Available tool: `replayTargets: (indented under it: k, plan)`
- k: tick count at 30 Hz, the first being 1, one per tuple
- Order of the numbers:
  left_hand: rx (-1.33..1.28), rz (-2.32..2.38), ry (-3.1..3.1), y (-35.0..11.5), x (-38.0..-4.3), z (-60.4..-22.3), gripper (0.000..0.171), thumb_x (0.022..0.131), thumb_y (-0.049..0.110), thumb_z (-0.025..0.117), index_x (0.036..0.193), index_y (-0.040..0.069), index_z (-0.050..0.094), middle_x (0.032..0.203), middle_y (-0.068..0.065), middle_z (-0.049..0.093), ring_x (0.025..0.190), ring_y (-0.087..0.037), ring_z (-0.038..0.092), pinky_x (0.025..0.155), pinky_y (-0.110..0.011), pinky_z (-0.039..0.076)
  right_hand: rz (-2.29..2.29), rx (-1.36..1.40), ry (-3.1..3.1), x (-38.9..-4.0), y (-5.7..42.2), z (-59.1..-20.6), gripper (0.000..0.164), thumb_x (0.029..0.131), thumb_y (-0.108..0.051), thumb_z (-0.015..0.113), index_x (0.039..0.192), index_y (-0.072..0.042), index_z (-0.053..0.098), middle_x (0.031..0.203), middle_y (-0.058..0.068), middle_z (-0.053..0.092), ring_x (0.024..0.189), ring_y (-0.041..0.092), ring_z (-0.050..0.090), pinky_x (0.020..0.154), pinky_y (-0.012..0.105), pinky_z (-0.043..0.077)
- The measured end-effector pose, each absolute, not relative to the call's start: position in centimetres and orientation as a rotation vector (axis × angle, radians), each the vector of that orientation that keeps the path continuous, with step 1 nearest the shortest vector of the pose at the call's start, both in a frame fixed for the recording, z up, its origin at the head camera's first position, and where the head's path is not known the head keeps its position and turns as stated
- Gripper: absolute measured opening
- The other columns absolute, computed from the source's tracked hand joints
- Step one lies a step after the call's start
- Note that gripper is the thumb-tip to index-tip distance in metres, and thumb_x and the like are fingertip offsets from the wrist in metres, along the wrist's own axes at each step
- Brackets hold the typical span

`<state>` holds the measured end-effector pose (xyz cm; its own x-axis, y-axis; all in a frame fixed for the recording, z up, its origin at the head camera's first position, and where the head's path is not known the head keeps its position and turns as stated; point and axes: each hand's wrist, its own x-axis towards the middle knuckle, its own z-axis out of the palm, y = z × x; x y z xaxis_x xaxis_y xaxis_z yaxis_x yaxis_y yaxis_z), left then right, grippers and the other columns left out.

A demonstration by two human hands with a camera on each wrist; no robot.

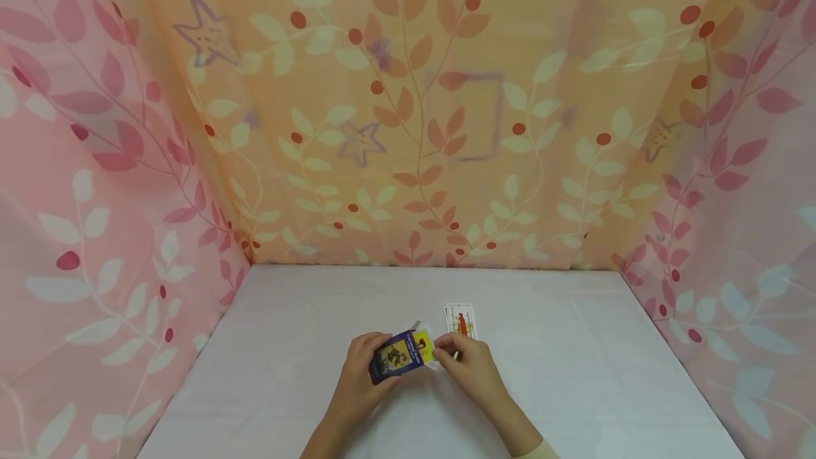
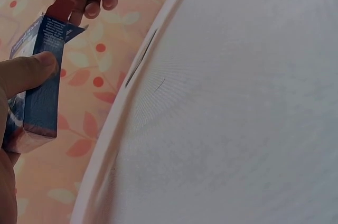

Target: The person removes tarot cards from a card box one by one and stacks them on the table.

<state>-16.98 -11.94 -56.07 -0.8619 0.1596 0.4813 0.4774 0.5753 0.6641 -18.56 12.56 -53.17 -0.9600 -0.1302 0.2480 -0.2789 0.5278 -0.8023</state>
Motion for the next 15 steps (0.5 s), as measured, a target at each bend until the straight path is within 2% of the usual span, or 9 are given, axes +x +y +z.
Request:
replayTargets:
  k: [15]
  plan:
    - [-0.489,-1.226,-2.454,-11.8,-16.9,-55.8,0.082,0.068,0.013,0.096,0.139,0.024,0.056,0.137,0.011,0.051,0.127,-0.007,0.047,0.108,-0.038,0.049,1.447,0.347,-2.535,-18.4,13.2,-52.1,0.008,0.091,-0.017,0.078,0.097,-0.023,0.075,0.078,-0.016,0.068,0.069,0.004,0.058,0.063,0.021,0.049]
